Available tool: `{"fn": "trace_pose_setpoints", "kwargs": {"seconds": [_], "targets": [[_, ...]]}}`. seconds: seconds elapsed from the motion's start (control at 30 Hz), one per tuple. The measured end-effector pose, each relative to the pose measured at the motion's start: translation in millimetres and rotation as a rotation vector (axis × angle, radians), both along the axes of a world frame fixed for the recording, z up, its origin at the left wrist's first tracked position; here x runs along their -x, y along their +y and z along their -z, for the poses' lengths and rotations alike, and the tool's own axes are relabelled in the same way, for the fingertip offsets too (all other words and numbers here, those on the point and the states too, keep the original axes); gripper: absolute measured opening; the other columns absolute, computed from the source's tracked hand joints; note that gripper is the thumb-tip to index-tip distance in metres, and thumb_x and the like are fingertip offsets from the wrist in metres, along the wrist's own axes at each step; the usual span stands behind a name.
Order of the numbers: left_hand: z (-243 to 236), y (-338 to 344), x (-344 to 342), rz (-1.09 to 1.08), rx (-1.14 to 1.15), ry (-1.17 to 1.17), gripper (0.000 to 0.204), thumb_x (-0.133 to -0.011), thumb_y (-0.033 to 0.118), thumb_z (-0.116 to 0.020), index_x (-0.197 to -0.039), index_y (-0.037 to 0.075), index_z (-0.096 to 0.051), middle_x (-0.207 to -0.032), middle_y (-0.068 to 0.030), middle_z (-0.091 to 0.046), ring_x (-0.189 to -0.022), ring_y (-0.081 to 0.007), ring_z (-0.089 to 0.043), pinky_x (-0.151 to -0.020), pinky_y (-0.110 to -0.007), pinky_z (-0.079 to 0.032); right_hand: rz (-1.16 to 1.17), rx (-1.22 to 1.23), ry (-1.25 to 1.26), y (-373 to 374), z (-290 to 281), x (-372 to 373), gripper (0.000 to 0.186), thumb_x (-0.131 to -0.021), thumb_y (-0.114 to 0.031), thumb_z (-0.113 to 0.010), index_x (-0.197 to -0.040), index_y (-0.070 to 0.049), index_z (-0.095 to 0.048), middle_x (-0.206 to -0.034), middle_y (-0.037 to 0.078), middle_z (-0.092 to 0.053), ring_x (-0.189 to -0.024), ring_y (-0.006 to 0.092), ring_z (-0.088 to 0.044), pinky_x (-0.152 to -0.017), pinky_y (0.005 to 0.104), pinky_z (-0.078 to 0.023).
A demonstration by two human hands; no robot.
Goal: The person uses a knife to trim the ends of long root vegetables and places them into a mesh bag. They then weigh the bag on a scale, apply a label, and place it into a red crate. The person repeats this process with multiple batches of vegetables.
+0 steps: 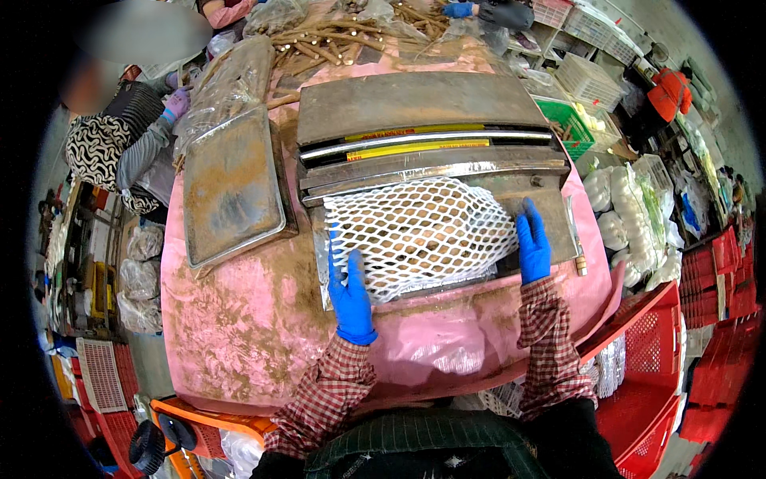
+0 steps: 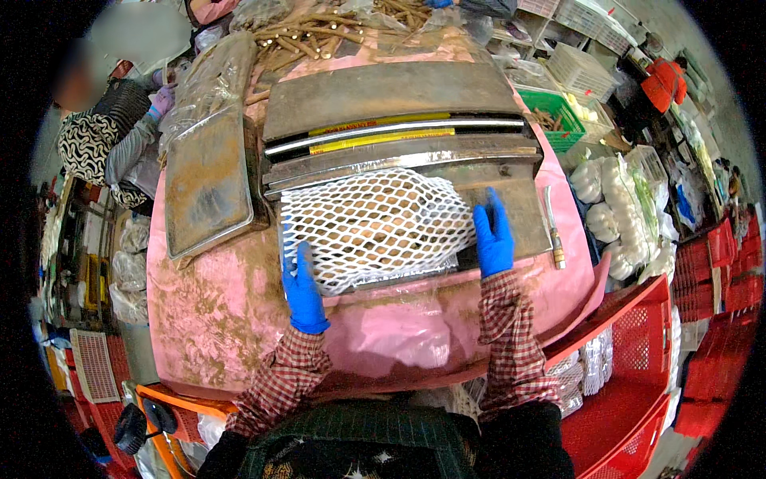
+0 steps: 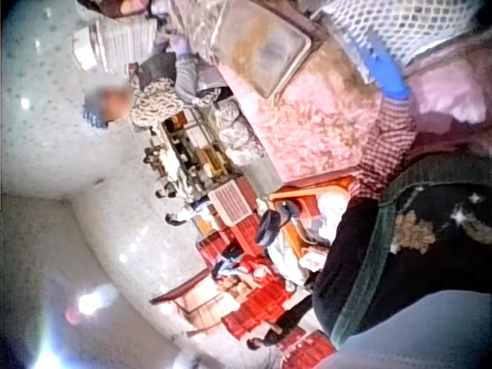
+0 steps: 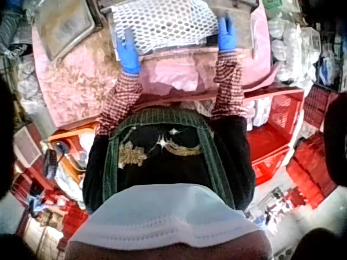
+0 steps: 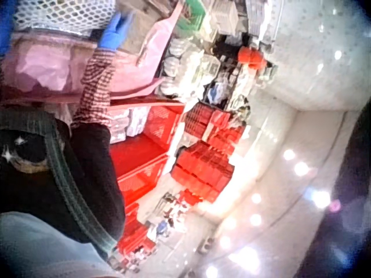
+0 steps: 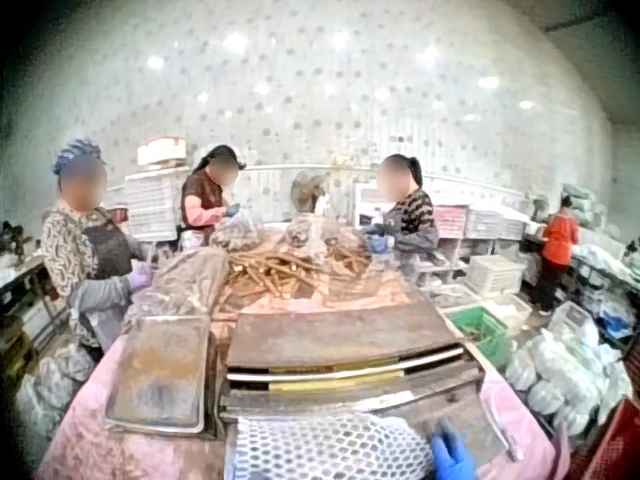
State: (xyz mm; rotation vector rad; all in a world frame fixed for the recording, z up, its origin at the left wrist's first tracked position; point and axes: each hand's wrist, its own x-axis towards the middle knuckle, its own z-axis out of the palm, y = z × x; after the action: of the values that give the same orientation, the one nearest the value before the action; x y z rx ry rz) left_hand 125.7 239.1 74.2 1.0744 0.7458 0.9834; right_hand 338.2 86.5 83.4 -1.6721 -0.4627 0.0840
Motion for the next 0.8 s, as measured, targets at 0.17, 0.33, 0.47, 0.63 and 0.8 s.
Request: {"fn": "trace_pose_setpoints", "kwargs": {"seconds": [0.17,0.33,0.47,0.63,0.8], "targets": [[-2,7,2,0.062,0.007,0.061,0.040,-0.081,0.012,-0.045,-0.118,0.002,-0.034,-0.102,-0.0055,-0.049,-0.086,-0.0102,-0.049,-0.069,-0.020,-0.042,-0.192,-0.098,0.066,8,22,5,0.041,-0.078,-0.008,-0.051,-0.116,-0.002,-0.038,-0.113,0.007,-0.043,-0.102,0.0134,-0.039,-0.088,0.0257,-0.030],[-3,7,-1,0.032,-0.008,0.065,0.041,-0.082,0.010,-0.042,-0.120,0.003,-0.031,-0.103,-0.0035,-0.048,-0.084,-0.0070,-0.046,-0.067,-0.018,-0.040,-0.215,-0.007,0.018,12,2,20,0.039,-0.079,-0.008,-0.049,-0.116,-0.001,-0.038,-0.112,0.008,-0.043,-0.101,0.0136,-0.040,-0.087,0.0263,-0.032],[3,4,-4,0.008,-0.019,-0.022,0.038,-0.083,0.008,-0.039,-0.119,0.000,-0.032,-0.107,-0.0045,-0.046,-0.090,-0.0090,-0.044,-0.077,-0.020,-0.036,-0.256,0.148,-0.421,9,-43,31,0.061,-0.072,-0.022,-0.058,-0.120,0.000,-0.028,-0.122,0.014,-0.033,-0.111,0.0250,-0.034,-0.093,0.0334,-0.025],[7,13,-1,-0.002,-0.272,0.108,0.035,-0.085,0.009,-0.034,-0.118,-0.001,-0.034,-0.113,-0.0093,-0.043,-0.099,-0.0141,-0.042,-0.085,-0.024,-0.034,-0.626,0.771,-1.063,43,-59,76,0.079,-0.053,-0.045,-0.065,-0.121,-0.021,-0.032,-0.127,0.006,-0.027,-0.118,0.0274,-0.022,-0.096,0.0445,-0.011],[-12,27,34,-0.074,-0.253,-0.069,0.030,-0.083,0.010,-0.038,-0.112,0.001,-0.042,-0.108,-0.0110,-0.047,-0.098,-0.0168,-0.045,-0.084,-0.026,-0.035,-0.612,0.780,-1.097,66,-57,63,0.071,-0.056,-0.037,-0.065,-0.119,-0.029,-0.034,-0.124,-0.001,-0.033,-0.112,0.0220,-0.032,-0.090,0.0408,-0.025]]}}
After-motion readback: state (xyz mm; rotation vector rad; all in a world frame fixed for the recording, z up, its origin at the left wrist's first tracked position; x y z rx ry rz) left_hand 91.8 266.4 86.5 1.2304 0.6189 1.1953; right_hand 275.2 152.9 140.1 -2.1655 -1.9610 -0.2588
